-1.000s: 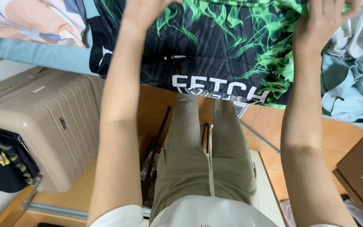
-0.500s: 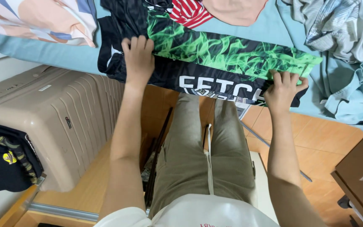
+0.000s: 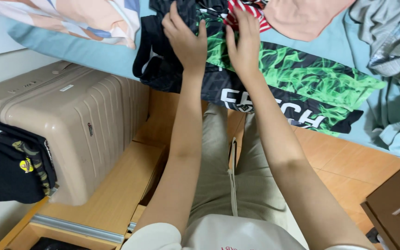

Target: The person folds several pieces of clothing, including a black t-shirt with a green graphic, a plain black t-shirt, and a white t-shirt, on a bed. After folding each item, they place it into a beige suitcase positioned on the floor next to the bed.

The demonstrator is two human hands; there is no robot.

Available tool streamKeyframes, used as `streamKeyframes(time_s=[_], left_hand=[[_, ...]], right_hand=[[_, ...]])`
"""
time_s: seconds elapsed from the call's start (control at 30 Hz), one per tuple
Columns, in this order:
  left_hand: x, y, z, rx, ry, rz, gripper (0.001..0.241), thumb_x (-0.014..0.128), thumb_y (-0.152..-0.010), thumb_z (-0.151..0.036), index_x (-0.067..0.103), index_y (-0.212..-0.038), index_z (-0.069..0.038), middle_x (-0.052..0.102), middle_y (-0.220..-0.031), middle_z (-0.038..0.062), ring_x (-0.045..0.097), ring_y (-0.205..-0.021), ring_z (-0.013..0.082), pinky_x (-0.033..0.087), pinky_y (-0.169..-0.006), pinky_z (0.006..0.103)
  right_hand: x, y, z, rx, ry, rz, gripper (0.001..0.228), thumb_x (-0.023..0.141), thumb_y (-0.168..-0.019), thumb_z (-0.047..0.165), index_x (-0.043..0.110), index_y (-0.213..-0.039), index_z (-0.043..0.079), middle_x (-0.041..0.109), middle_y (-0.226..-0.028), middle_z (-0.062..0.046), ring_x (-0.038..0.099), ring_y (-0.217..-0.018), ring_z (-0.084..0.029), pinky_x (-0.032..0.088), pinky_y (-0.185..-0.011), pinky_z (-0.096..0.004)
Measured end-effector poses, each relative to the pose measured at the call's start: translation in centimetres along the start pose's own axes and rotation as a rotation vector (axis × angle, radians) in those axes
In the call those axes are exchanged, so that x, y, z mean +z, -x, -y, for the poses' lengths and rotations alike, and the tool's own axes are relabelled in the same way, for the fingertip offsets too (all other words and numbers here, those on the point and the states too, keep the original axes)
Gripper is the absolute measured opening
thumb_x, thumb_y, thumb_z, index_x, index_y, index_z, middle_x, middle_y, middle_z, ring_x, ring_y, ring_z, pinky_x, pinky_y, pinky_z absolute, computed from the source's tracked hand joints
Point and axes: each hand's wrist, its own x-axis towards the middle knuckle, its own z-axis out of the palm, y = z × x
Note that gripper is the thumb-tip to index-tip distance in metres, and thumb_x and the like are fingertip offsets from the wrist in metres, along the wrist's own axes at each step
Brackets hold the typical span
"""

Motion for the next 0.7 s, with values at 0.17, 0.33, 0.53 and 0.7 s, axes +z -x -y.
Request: streamKeyframes(time_s=[0.17,0.33,0.53,0.7], left_hand=[[0.1,0.8,2.7,-0.151,0.161,0.168,0.053,0.065,-0.104,-0.005,0.041,-0.15,-0.013,0.05,-0.127,0.01,0.064,-0.115,0.0304,0.057,-0.09,0.0355],[-3.3,0.5,2.9,-0.127,0.042,0.171,0.059,0.065,-0.092,0.007,0.047,-0.14,-0.02,0.049,-0.122,0.006,0.063,-0.116,0.0324,0.058,-0.089,0.0396],[-4.2,2.3,3.3,-0.199,-0.002,0.222,0.054,0.064,-0.084,0.013,0.049,-0.125,-0.02,0.051,-0.119,0.005,0.065,-0.11,0.0323,0.061,-0.08,0.0399],[-4.5,3.5,3.1,-0.218,-0.011,0.233,0.053,0.065,-0.083,0.014,0.051,-0.123,-0.018,0.051,-0.117,0.006,0.064,-0.111,0.0333,0.061,-0.084,0.0413]], right_hand=[[5.7,-2.8,-2.9,0.121,0.265,-0.026,0.041,0.077,-0.091,0.008,0.059,-0.127,-0.001,0.06,-0.122,-0.022,0.054,-0.109,-0.042,0.043,-0.098,-0.046],[2.0,-2.5,0.4,0.136,-0.245,-0.252,0.034,0.065,-0.098,-0.003,0.056,-0.131,0.0,0.062,-0.123,-0.019,0.06,-0.113,-0.033,0.046,-0.104,-0.039],[-8.4,-1.7,5.7,-0.336,-0.028,-0.259,0.026,0.077,-0.089,-0.006,0.069,-0.112,0.004,0.055,-0.091,-0.01,0.054,-0.078,-0.024,0.04,-0.07,-0.034],[-16.9,1.5,7.8,-0.533,0.468,-0.086,0.022,0.093,-0.089,0.0,0.082,-0.104,0.012,0.05,-0.08,-0.002,0.05,-0.064,-0.02,0.035,-0.053,-0.033]])
